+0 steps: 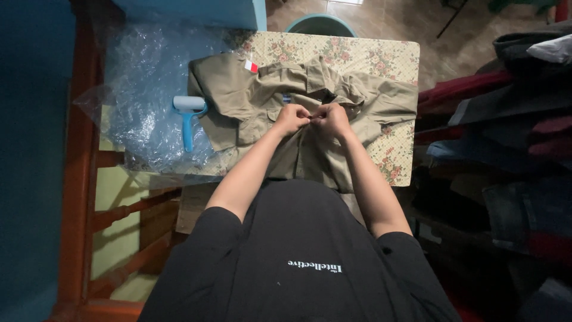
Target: The person unfolds a tan shirt on a table, uses a lint roller to clean the fabric, and then buttons the front of the shirt.
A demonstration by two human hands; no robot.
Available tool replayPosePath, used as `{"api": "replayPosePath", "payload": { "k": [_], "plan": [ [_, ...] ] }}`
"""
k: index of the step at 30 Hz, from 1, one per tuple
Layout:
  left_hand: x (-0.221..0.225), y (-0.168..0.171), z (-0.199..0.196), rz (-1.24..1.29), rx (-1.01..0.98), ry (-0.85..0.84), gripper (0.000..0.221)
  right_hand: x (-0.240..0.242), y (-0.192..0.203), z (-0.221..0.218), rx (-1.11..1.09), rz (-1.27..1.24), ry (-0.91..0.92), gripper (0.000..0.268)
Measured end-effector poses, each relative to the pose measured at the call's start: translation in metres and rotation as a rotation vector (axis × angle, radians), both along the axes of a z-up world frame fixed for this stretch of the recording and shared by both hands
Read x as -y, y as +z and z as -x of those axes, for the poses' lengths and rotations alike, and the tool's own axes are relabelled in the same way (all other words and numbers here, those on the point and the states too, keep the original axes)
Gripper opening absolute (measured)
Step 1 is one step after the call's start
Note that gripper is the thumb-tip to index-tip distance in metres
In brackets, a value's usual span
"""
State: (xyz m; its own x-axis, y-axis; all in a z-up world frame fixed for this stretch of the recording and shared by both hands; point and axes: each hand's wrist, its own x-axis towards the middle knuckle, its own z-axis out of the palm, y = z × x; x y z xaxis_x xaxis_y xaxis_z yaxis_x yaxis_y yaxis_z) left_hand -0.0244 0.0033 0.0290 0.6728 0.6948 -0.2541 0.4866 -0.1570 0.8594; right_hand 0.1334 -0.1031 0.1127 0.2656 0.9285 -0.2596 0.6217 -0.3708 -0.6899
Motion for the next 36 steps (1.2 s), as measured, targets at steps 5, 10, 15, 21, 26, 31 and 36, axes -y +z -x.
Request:
{"api": "replayPosePath", "payload": {
  "k": [5, 10, 15, 21, 26, 31, 36],
  "plan": [
    [0.005, 0.015, 0.001, 0.044, 0.011, 0.028, 0.02, -0.004, 0.0, -0.002, -0.026, 0.047, -0.029, 0.015],
    [0.005, 0.002, -0.004, -0.048, -0.082, 0.061, 0.018, -0.008, -0.011, -0.002, -0.028, 0.023, -0.03, 0.016],
    [0.012, 0.018, -0.004, -0.071, -0.03, 0.134, 0.011, -0.011, -0.026, 0.001, 0.047, -0.096, -0.051, 0.014],
    [0.019, 0.024, -0.007, -0.089, -0.092, 0.031, 0.01, -0.016, 0.014, -0.007, 0.013, -0.294, -0.152, 0.013],
    [0.011, 0.039, -0.004, -0.029, -0.056, 0.025, 0.008, -0.026, 0.026, -0.025, 0.013, -0.436, -0.219, 0.016],
    [-0.008, 0.041, -0.005, -0.029, 0.04, -0.036, 0.015, -0.035, 0.034, -0.032, 0.036, -0.498, -0.245, 0.018],
    [-0.01, 0.018, 0.0, -0.052, 0.004, -0.092, 0.013, -0.025, 0.064, -0.014, 0.195, -0.189, 0.011, 0.03]
  ]
}}
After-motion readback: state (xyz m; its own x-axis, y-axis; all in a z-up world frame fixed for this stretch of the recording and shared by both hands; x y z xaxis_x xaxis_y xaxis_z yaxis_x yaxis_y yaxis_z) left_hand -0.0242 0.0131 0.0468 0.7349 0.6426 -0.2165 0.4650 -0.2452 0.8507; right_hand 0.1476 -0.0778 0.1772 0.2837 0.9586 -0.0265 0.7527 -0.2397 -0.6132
